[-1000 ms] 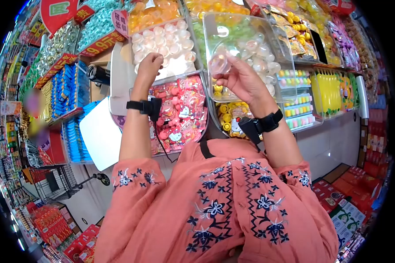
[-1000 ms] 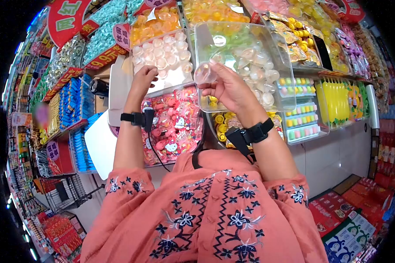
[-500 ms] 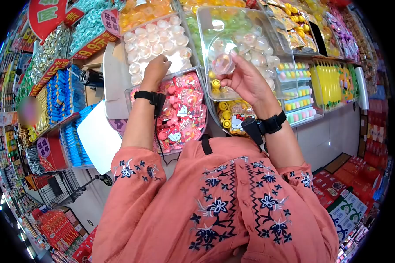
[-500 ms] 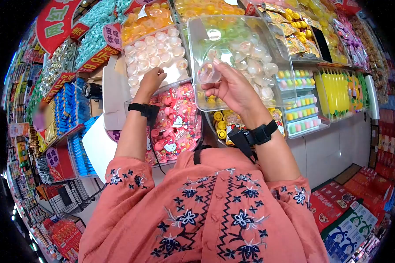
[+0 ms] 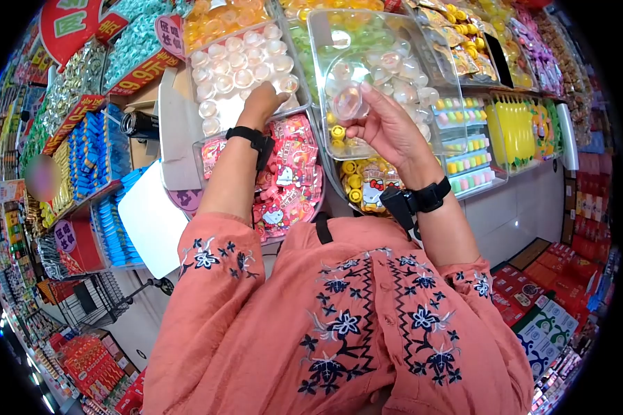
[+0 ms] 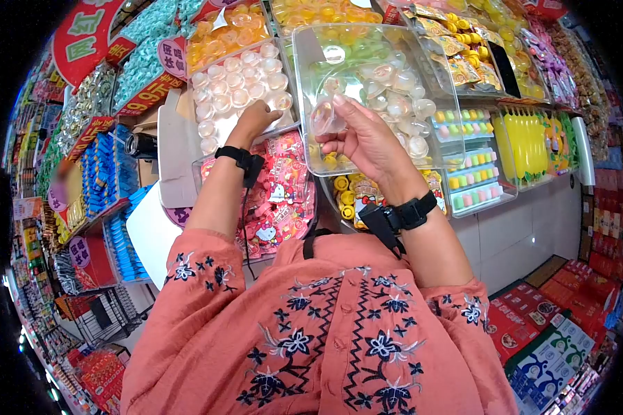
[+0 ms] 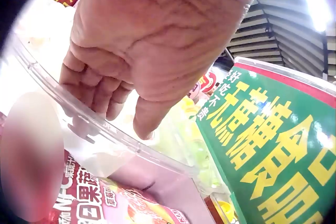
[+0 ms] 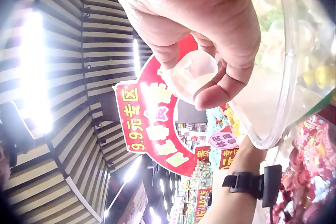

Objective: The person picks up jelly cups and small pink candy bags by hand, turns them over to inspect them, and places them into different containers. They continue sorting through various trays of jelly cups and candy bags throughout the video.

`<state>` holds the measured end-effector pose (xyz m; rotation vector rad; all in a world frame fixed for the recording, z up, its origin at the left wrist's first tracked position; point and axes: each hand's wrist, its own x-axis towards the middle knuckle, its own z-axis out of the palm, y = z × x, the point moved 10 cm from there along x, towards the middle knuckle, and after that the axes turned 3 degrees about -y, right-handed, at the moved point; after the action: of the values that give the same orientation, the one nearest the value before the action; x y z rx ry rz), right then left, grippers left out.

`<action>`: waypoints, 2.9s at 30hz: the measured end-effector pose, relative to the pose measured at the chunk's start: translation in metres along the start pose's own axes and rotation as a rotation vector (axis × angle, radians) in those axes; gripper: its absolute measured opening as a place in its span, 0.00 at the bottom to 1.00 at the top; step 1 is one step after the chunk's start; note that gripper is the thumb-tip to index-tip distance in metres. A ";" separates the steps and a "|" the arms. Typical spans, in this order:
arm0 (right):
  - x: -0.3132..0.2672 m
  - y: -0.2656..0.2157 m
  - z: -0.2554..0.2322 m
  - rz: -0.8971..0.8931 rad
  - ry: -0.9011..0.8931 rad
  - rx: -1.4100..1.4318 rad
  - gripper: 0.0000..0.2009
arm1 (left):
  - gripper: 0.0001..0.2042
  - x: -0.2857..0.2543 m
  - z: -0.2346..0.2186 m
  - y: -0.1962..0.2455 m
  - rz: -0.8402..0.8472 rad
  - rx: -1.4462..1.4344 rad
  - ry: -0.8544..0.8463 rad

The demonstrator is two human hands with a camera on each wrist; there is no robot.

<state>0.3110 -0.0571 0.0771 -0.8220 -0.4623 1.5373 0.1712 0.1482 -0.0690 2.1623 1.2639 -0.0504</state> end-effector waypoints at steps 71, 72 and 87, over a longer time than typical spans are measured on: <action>0.224 0.061 0.068 0.439 -0.263 -2.004 0.16 | 0.16 0.011 0.036 -0.029 -0.055 -0.458 -0.007; 0.228 0.064 0.061 0.485 -0.239 -1.982 0.17 | 0.16 0.008 0.032 -0.027 -0.050 -0.438 -0.001; 0.246 0.081 0.021 0.470 -0.091 -2.074 0.14 | 0.12 0.009 0.034 -0.035 -0.096 -0.573 0.029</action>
<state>0.2468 0.1743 -0.0229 -2.4749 -2.1476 0.9900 0.1578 0.1495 -0.1165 1.6147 1.2156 0.2724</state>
